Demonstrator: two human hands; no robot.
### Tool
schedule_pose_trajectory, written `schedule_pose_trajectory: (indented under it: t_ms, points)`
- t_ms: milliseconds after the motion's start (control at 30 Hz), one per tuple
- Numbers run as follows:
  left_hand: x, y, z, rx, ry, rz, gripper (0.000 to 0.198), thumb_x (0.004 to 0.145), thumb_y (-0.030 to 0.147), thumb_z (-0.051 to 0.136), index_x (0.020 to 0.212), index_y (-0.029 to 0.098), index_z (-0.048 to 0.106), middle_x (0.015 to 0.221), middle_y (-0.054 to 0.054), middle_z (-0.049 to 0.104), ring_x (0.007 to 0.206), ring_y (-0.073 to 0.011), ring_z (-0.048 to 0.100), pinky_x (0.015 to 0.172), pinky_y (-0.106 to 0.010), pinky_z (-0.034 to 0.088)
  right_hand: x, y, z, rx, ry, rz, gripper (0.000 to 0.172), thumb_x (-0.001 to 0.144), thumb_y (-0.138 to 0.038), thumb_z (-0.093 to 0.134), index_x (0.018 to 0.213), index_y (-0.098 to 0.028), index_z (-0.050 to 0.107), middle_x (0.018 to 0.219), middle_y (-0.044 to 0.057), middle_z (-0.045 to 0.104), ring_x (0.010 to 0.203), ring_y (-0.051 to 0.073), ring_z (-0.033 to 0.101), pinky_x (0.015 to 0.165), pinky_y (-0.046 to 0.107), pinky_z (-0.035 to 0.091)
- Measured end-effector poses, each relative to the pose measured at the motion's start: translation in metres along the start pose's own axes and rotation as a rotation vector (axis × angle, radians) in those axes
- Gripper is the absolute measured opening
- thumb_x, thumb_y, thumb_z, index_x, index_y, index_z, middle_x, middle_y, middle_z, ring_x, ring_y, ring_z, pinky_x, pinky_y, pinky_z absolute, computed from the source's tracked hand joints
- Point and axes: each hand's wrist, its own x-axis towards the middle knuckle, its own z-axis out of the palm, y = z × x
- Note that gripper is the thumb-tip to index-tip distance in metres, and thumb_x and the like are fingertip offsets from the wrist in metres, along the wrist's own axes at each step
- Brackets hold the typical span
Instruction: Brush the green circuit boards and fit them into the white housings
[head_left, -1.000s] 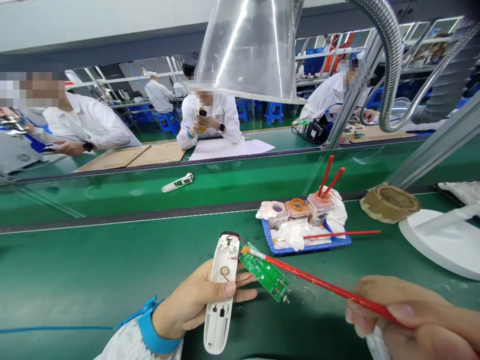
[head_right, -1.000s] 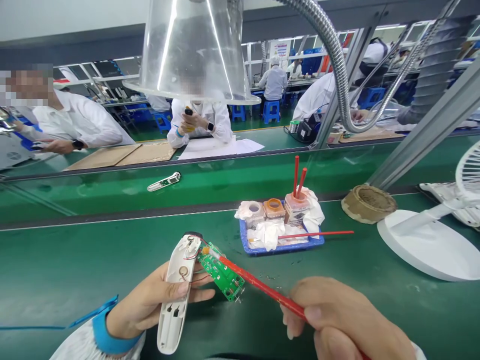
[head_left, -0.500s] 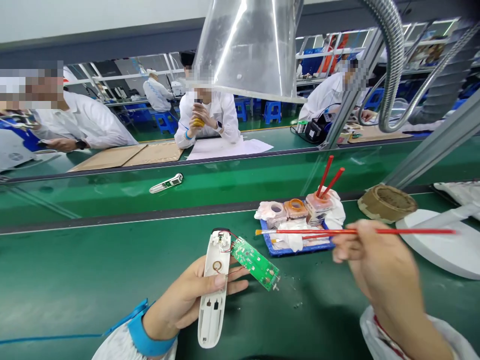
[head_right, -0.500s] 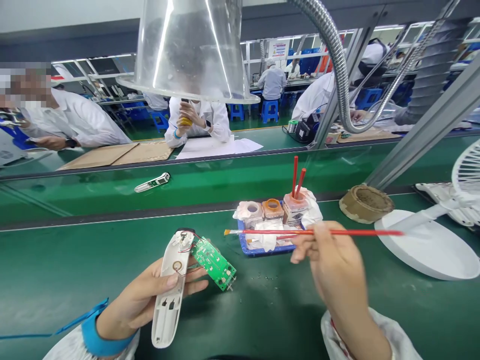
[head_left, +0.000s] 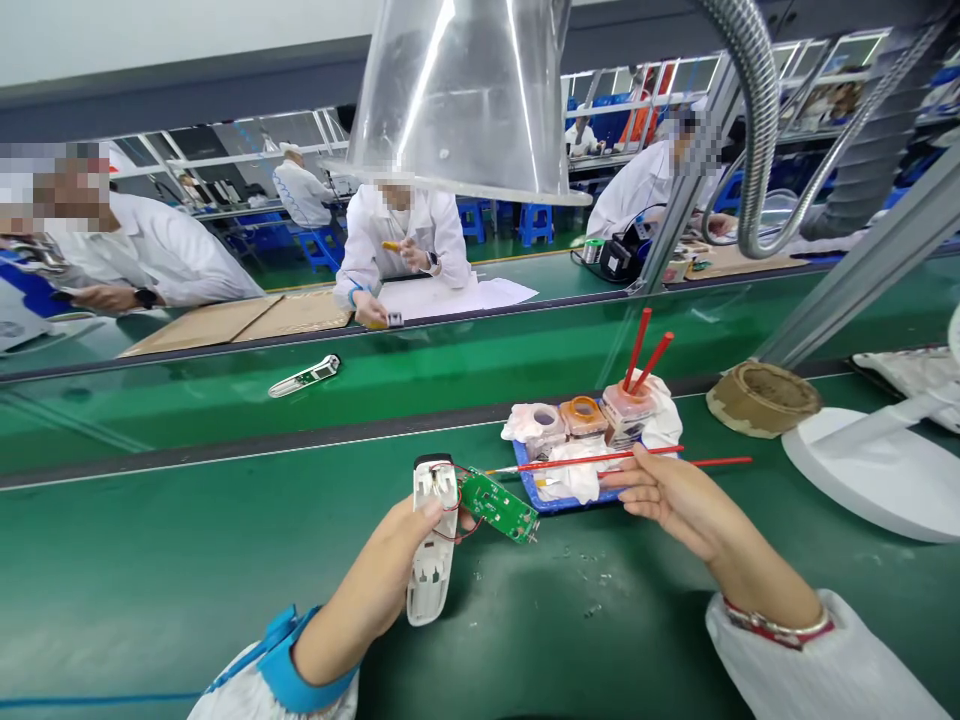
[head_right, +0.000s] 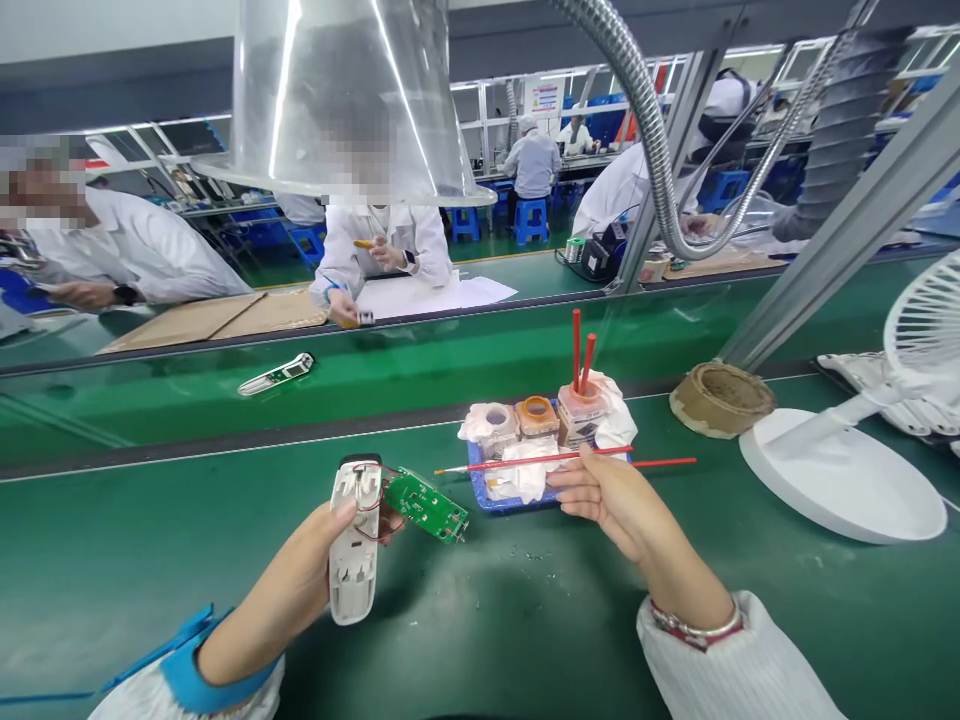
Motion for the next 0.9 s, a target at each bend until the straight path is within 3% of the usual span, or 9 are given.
schedule_pose_trajectory:
  t_ms: [67,133,233,333,400,533,667,800,900]
  points:
    - [0.004,0.000,-0.001,0.123,-0.072,0.091,0.038,0.074,0.055,0.058,0.077,0.017,0.064,0.070,-0.002,0.064,0.066,-0.0147,0.053,0.062,-0.024,0.041,-0.003,0.000,0.001,-0.016,-0.049,0.005,0.037,0.093,-0.030,0.046,0.068,-0.007,0.059,0.060,0.012,0.065,0.041,0.011,0.058,0.040,0.018,0.050]
    - [0.006,0.003,0.002,0.275,-0.167,0.172,0.038,0.078,0.053,0.053,0.073,0.017,0.062,0.068,-0.002,0.060,0.063,-0.0146,0.051,0.059,-0.024,0.038,-0.011,0.003,0.010,-0.016,-0.141,0.005,0.036,0.091,-0.036,0.050,0.069,-0.008,0.059,0.061,0.011,0.065,0.045,0.013,0.059,0.043,0.021,0.052]
    - [0.005,0.012,0.014,0.513,-0.326,0.295,0.033,0.084,0.045,0.048,0.073,0.017,0.062,0.069,-0.002,0.058,0.064,-0.0150,0.049,0.061,-0.025,0.037,-0.024,0.011,0.034,0.011,-0.409,0.004,0.031,0.084,-0.039,0.061,0.090,-0.009,0.063,0.089,0.013,0.067,0.077,0.020,0.066,0.072,0.032,0.056]
    - [0.009,0.020,0.026,0.585,-0.385,0.342,0.027,0.085,0.039,0.048,0.079,0.017,0.063,0.072,-0.002,0.058,0.068,-0.0153,0.051,0.064,-0.025,0.038,-0.028,0.020,0.051,0.023,-0.770,0.035,0.040,0.084,-0.044,0.058,0.110,-0.013,0.059,0.108,0.013,0.061,0.095,0.023,0.062,0.086,0.039,0.050]
    - [0.024,0.026,0.028,0.493,-0.326,0.286,0.026,0.083,0.041,0.050,0.090,0.018,0.061,0.072,-0.001,0.059,0.066,-0.0152,0.052,0.062,-0.024,0.039,-0.025,0.024,0.053,0.040,-0.763,0.029,0.046,0.086,-0.048,0.054,0.119,-0.016,0.053,0.115,0.013,0.058,0.098,0.023,0.061,0.087,0.040,0.048]
    - [0.091,0.043,0.016,0.273,-0.029,0.183,0.033,0.081,0.046,0.054,0.101,0.019,0.053,0.069,0.002,0.057,0.059,-0.0128,0.053,0.057,-0.024,0.041,-0.017,0.028,0.049,0.026,-0.646,0.001,0.053,0.085,-0.050,0.054,0.125,-0.016,0.047,0.122,0.016,0.054,0.099,0.023,0.061,0.088,0.040,0.047]
    - [0.185,0.063,0.015,0.305,0.011,0.164,0.029,0.082,0.039,0.055,0.095,0.014,0.055,0.075,-0.001,0.058,0.066,-0.0134,0.056,0.064,-0.028,0.045,-0.020,0.032,0.050,-0.058,-0.678,0.009,0.055,0.084,-0.049,0.056,0.121,-0.008,0.050,0.106,0.018,0.062,0.086,0.022,0.065,0.083,0.037,0.048]
    - [0.264,0.076,0.051,0.336,-0.025,0.143,0.029,0.087,0.038,0.050,0.099,0.013,0.057,0.089,-0.004,0.061,0.073,-0.0141,0.059,0.067,-0.033,0.049,-0.020,0.037,0.052,-0.094,-0.673,0.002,0.058,0.079,-0.053,0.061,0.115,-0.007,0.055,0.096,0.016,0.066,0.079,0.018,0.066,0.076,0.029,0.049]
    - [0.302,0.082,0.081,0.352,-0.056,0.182,0.032,0.087,0.038,0.050,0.108,0.014,0.056,0.103,-0.007,0.060,0.085,-0.0171,0.060,0.073,-0.037,0.051,-0.016,0.041,0.051,-0.103,-0.668,0.014,0.058,0.075,-0.054,0.064,0.109,-0.008,0.058,0.091,0.014,0.067,0.075,0.016,0.066,0.071,0.026,0.049]
